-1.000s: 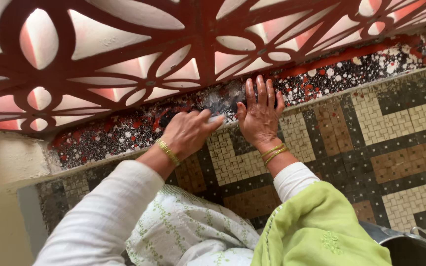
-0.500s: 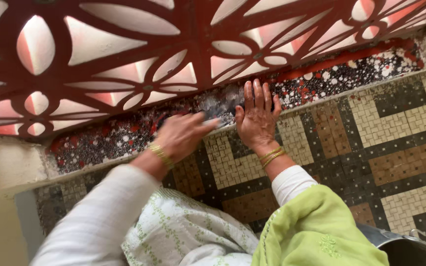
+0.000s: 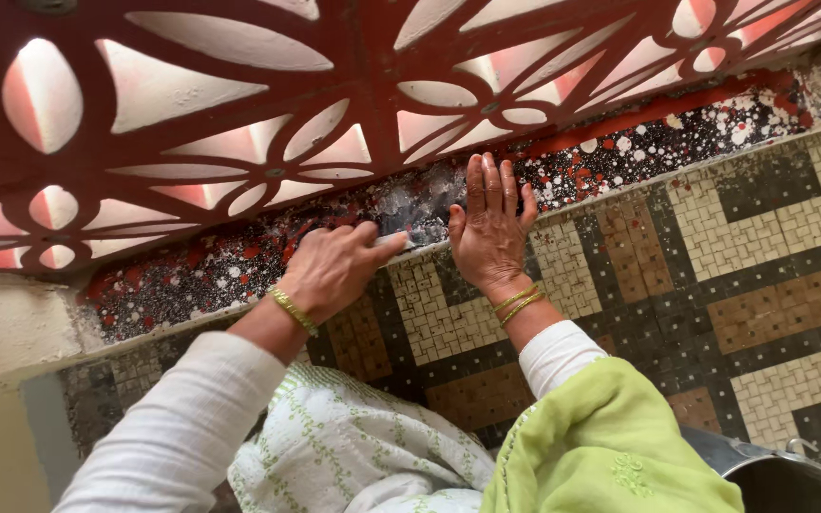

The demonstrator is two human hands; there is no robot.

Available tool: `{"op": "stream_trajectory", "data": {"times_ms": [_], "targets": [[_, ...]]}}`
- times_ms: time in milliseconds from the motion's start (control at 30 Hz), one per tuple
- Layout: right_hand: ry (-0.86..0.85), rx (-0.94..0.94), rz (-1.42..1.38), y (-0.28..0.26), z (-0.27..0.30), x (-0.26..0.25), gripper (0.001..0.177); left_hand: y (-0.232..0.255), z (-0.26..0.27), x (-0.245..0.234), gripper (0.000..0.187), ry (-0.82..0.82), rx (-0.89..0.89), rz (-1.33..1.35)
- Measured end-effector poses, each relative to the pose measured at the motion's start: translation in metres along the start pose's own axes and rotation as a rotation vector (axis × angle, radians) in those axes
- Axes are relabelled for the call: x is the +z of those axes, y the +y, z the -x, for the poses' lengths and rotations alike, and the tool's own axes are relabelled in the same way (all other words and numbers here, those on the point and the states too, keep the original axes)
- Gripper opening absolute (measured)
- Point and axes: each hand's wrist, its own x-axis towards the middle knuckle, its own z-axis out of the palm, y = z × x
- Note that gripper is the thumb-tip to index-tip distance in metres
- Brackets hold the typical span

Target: The person scrapes a wall surface using a small flat tool, moving it repeatedly along the edge near a decorative screen.

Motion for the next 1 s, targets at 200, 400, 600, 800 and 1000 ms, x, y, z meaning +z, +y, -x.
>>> {"op": "stream_trajectory", "data": {"times_ms": [200,400,600,800,1000], "targets": [[-0.007,0.023,0.010,0.000,0.000,0.002,0.067,0.023,-0.035,0.005,0.040,0.143,0.085,-0.026],[0.032,0.008,-0.112,0.003,0.002,0.002,0.073,0.011,0.000,-0.002,0.039,0.153,0.034,0.029],[0.042,0.016,-0.086,0.003,0.001,0.007,0.076,0.005,-0.003,0.005,0.050,0.026,-0.066,0.003],[0.005,0.010,-0.078,0.002,0.000,-0.002,0.079,0.011,-0.016,0.001,0.047,0.158,-0.059,0.017],[0.042,-0.006,-0.032,0.000,0.000,0.003,0.079,0.006,0.010,0.007,0.034,0.051,-0.081,0.002]]}}
